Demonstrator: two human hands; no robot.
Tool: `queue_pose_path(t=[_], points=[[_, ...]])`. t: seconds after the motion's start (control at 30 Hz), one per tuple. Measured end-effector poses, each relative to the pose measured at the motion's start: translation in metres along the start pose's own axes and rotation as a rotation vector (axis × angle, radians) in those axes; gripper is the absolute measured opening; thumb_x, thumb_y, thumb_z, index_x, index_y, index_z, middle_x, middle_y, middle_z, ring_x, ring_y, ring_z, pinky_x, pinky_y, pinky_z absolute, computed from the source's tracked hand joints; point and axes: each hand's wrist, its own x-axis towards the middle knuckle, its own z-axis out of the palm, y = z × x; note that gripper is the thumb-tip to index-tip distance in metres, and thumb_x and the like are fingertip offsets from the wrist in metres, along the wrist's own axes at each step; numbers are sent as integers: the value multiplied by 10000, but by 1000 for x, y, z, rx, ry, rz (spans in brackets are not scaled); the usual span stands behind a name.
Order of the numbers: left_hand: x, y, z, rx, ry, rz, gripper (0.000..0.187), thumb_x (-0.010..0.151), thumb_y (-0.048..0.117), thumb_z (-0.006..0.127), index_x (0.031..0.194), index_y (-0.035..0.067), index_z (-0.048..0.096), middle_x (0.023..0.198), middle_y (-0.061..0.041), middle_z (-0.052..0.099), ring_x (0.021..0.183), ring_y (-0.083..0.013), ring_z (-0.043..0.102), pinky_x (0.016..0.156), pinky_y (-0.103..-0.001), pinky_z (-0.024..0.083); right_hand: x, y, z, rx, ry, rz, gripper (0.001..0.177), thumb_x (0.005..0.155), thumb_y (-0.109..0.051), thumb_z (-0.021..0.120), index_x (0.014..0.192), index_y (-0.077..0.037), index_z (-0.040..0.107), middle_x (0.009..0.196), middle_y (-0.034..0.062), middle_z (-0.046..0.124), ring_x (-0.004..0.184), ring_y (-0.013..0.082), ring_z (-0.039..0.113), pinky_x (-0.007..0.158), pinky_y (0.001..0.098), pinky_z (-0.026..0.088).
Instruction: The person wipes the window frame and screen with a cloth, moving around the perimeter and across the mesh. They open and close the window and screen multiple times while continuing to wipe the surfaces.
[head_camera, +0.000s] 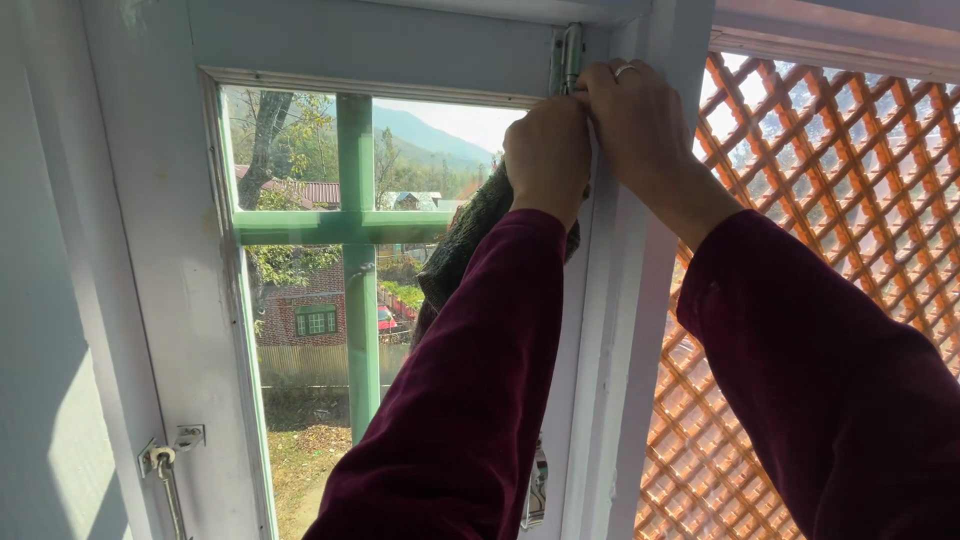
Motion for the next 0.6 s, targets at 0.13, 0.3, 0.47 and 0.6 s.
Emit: queue_pose_path(t=[0.13,0.3,0.47,0.6], points=[[-1,-1,4,3,-1,46,122,893,168,667,800,120,731,727,-51,728,654,-212,744,527,-356,568,3,0,-1,-102,78,-46,227,1032,-268,774,960,-69,693,951,78,703,968,269,633,841,435,472],[-2,3,-7,-19,-36,34,139,890,167,670,775,119,733,703,-46,724,633,-202,735,529,-346,555,7,4,-7,-205,137,-75,181,914,-331,807,892,-162,748,1038,4,709,1059,229,555,887,418,356],[-2,0,-10,5,-117,38,173,931,197,660,808,105,740,710,-47,727,626,-208,738,510,-348,558,5,13,-3,-212,131,-115,178,975,-328,808,921,-165,758,971,3,693,1132,224,561,920,430,360],[-1,2,-8,-57,-15,49,141,882,187,680,781,123,755,721,-56,734,654,-220,741,523,-363,556,-2,22,2,-308,111,-189,209,1015,-314,764,963,-113,740,998,20,691,1099,196,574,985,416,363]])
